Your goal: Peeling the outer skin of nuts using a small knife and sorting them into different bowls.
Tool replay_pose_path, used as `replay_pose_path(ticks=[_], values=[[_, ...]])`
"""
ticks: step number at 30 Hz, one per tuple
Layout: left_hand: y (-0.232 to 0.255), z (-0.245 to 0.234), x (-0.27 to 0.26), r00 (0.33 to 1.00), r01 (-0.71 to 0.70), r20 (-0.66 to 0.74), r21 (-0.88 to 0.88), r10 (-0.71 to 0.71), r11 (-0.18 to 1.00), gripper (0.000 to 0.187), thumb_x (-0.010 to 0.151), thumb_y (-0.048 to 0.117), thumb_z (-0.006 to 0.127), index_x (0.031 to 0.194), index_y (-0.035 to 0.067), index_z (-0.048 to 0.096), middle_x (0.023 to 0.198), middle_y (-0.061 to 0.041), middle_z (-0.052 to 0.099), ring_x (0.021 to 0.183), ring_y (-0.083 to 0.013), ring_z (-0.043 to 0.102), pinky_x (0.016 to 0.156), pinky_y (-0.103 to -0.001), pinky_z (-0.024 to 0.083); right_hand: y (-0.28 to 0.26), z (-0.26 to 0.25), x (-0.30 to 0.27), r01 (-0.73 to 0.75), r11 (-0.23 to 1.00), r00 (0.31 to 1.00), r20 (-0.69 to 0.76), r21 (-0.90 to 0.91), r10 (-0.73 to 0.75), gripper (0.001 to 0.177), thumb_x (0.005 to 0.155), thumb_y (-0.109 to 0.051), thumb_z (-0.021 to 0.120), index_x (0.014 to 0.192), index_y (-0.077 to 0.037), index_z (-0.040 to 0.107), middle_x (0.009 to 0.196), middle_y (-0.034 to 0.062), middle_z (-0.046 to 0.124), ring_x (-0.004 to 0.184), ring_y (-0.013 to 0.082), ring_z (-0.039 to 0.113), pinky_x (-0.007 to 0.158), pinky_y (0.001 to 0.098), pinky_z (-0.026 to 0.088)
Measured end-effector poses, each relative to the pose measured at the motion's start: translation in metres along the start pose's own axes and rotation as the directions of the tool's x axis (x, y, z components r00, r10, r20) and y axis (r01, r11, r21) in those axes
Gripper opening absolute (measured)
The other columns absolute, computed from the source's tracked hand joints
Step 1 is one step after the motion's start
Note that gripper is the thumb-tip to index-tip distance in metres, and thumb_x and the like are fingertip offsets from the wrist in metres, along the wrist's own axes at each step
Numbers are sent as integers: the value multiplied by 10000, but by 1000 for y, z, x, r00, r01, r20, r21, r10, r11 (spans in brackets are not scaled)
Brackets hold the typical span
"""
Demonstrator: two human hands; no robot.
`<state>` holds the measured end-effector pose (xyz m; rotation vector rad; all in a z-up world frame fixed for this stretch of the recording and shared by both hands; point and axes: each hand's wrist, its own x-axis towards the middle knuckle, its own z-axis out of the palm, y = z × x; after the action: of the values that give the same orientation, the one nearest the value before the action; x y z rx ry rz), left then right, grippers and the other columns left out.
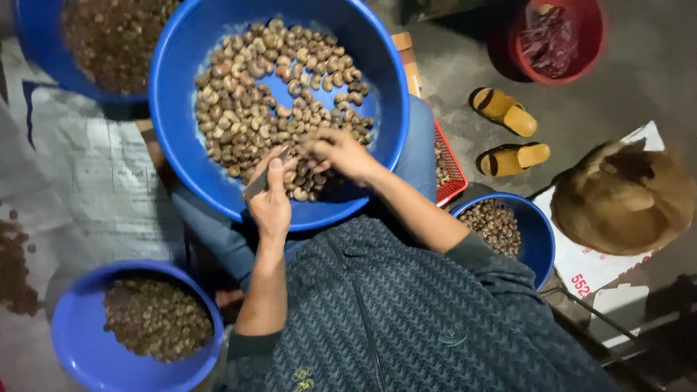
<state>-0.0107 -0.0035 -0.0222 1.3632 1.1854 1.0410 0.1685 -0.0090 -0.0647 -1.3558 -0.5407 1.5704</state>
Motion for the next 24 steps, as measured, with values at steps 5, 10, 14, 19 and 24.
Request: replay_pose_path(ticks=[5,10,14,19,24], values=[[-4,-1,1,996,-75,52,-36,77,996,276,1121,198,578,1264,21,734,1138,-239,758,1092,-339,735,849,-406,646,-2,-3,-20,-32,975,999,6,219,31,327,991,-112,669,1273,42,615,1072,179,699,846,231,782,755,348,693],[-4,-2,0,984,-150,87,-56,155,987,293,1133,174,538,1313,25,716,1262,-209,728,1171,-364,704,918,-495,647,15,-7,-22,3,969,997,77,249,-23,368,978,-86,707,1296,29,564,1144,161,672,898,237,772,810,356,693],[-2,1,3,971,-163,142,-199,193,966,261,1116,158,591,1282,5,721,1324,-237,688,1277,-387,635,1035,-551,568,11,-6,-27,40,986,998,39,162,-47,348,962,-65,742,1256,3,567,1044,135,720,850,217,776,776,304,680],[1,-2,6,951,-140,241,-219,193,966,263,1137,145,546,1304,-3,687,1393,-257,628,1340,-444,573,1083,-638,539,-6,-1,-35,144,986,988,42,90,-148,333,980,-86,726,1277,-12,596,987,96,731,827,170,760,739,236,651],[0,-3,6,941,-136,289,-155,177,978,284,1159,135,483,1338,-6,652,1443,-250,584,1389,-451,516,1139,-661,485,-27,7,-45,232,964,973,28,-133,-230,234,950,-94,781,1161,-13,719,881,103,751,786,114,689,675,268,608]])
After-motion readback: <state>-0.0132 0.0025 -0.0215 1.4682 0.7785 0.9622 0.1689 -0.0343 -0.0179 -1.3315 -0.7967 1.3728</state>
